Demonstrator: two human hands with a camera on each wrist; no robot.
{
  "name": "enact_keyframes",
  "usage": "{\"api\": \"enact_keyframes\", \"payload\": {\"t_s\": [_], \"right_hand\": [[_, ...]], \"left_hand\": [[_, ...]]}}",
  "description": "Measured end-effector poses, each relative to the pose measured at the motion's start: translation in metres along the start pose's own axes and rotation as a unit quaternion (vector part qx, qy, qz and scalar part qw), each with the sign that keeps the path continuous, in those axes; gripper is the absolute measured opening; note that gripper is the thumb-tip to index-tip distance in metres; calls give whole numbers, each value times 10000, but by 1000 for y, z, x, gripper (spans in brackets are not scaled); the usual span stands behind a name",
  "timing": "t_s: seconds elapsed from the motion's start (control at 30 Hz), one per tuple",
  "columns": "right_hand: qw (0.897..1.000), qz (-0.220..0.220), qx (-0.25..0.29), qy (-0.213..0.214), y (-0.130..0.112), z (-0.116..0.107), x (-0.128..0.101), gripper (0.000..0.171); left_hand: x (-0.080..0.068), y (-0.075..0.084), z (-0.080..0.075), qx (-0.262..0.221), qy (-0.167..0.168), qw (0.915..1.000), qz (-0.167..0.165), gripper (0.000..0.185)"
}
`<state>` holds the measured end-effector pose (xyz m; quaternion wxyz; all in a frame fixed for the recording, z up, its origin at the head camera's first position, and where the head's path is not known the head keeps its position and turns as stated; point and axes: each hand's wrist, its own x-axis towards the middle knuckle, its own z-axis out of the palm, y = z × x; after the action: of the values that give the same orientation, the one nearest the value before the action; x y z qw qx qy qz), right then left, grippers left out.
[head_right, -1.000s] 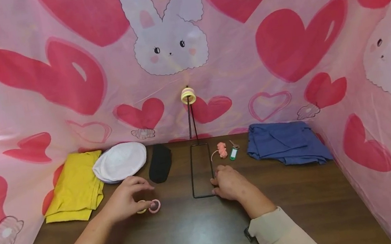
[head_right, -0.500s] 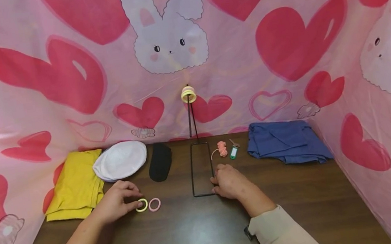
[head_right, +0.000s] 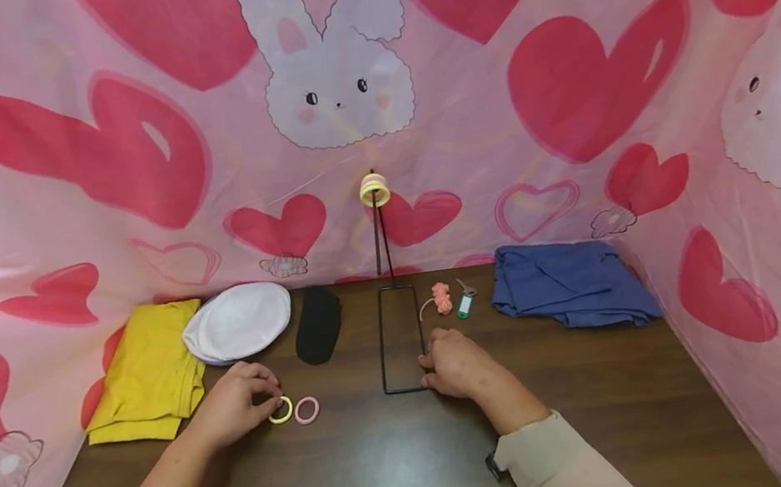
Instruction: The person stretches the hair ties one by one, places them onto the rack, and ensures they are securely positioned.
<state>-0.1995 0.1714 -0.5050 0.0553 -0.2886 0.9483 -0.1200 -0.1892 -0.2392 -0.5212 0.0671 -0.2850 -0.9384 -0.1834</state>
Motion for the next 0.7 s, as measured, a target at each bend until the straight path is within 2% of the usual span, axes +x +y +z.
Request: {"api": "enact_keyframes", "payload": {"t_s": [0.27, 0.7], "right_hand": [[10000, -51, -35, 14, 0, -1, 0, 40], [9999, -63, -40, 85, -1, -1, -1, 38]], "left_hand": [[11, 14, -9, -262, 323, 9990, 154, 10], [47, 56, -37, -631, 918, 9917, 639, 12]]}}
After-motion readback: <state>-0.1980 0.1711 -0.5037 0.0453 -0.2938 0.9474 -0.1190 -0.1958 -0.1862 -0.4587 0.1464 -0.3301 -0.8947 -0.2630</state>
